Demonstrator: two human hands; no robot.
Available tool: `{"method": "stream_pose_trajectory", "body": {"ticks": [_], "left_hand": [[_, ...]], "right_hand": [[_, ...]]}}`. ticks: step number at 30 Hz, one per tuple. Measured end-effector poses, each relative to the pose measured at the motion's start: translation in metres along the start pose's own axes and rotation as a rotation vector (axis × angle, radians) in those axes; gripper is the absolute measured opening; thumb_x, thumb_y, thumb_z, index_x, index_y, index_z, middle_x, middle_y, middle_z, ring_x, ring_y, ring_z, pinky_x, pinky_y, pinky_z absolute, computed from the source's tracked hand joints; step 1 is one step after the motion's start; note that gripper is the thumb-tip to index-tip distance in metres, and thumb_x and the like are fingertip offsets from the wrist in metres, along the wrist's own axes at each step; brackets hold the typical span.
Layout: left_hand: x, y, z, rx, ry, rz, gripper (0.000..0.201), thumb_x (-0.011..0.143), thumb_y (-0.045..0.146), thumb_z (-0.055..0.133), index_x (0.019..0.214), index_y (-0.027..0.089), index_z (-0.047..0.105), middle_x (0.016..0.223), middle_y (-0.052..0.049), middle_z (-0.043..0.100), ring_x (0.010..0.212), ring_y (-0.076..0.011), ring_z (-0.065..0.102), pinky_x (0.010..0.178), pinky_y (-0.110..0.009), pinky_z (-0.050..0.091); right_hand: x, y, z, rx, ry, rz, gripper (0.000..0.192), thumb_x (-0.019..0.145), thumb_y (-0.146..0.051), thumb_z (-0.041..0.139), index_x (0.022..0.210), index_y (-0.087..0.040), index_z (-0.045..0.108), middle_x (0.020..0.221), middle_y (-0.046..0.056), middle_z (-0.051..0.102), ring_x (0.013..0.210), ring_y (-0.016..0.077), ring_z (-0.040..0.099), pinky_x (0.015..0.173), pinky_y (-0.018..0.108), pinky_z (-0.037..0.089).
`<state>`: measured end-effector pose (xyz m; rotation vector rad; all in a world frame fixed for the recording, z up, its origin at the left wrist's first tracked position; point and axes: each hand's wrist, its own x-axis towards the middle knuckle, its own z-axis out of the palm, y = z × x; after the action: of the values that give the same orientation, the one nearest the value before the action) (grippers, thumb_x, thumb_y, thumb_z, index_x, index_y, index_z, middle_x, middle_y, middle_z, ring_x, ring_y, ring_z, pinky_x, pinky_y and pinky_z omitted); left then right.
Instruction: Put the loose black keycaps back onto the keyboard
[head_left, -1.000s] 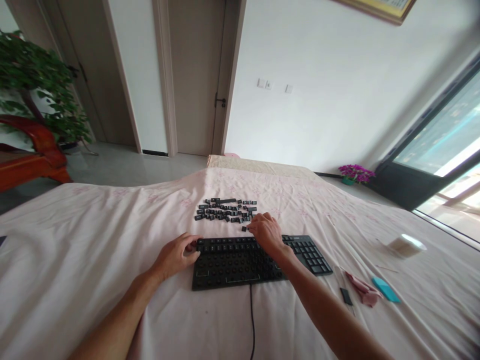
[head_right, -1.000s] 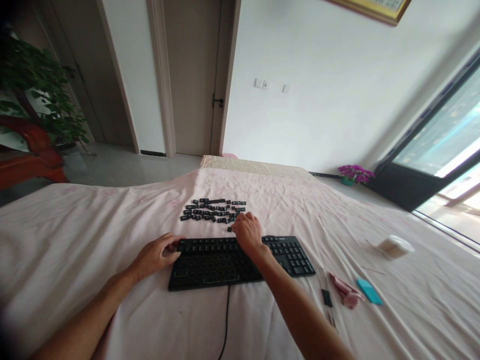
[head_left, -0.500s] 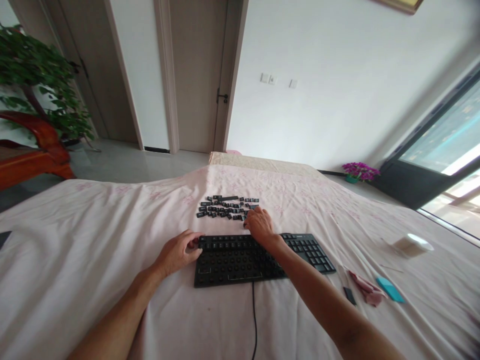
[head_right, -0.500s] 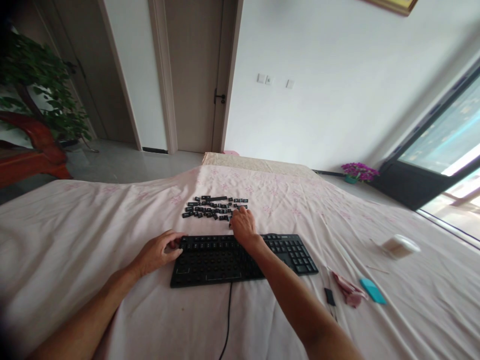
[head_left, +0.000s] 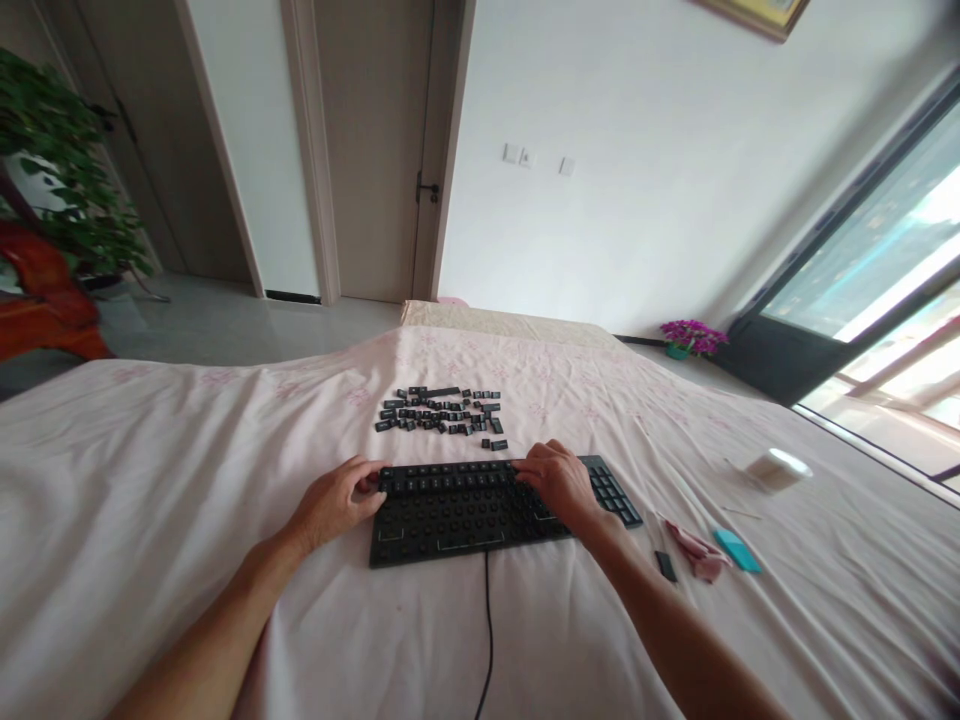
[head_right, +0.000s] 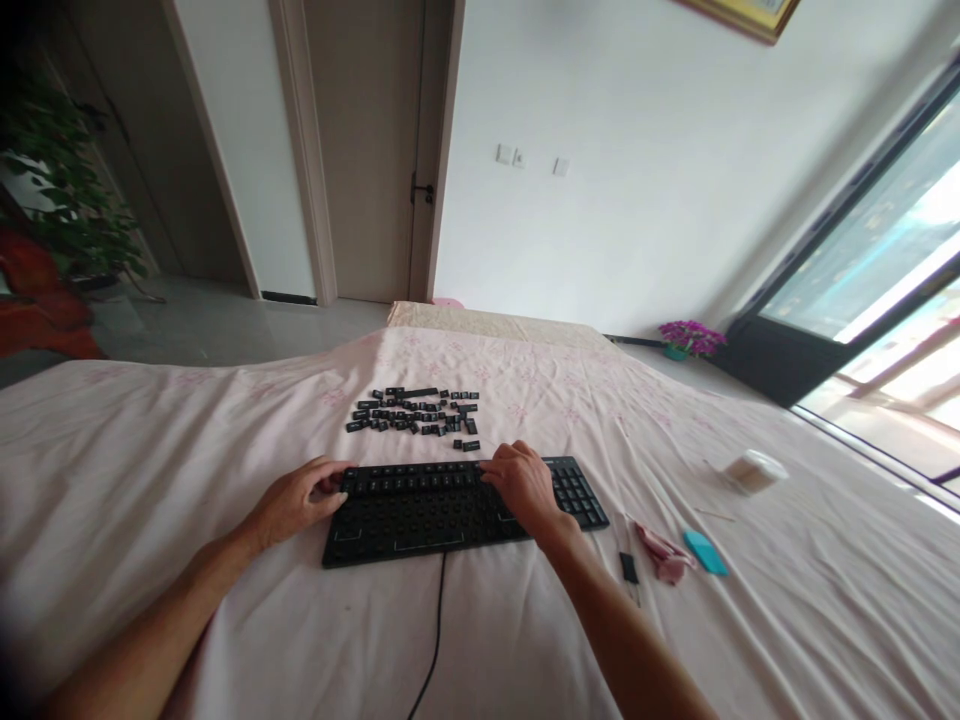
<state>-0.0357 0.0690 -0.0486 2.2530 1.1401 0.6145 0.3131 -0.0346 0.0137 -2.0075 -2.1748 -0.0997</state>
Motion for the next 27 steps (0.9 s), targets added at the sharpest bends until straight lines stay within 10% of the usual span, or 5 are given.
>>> {"method": "stream_pose_trajectory", "body": {"ticks": [27], "left_hand": [[0.0,-0.002,0.002,0.002,0.012,0.021,0.04,0.077,0.033,0.056,0.116,0.022,0.061,0.101,-0.002,0.063,0.083,-0.0155,0.06,0.078,-0.025,0.048]], "right_hand": [[-0.012,-0.021,0.011,-0.305,-0.063,-0.116,0.022,0.094,-0.02,0.046,0.108,-0.021,0.062,0.096,0.006,0.062,0.09,0.0203,0.051,0.077,0.034,0.033]]}}
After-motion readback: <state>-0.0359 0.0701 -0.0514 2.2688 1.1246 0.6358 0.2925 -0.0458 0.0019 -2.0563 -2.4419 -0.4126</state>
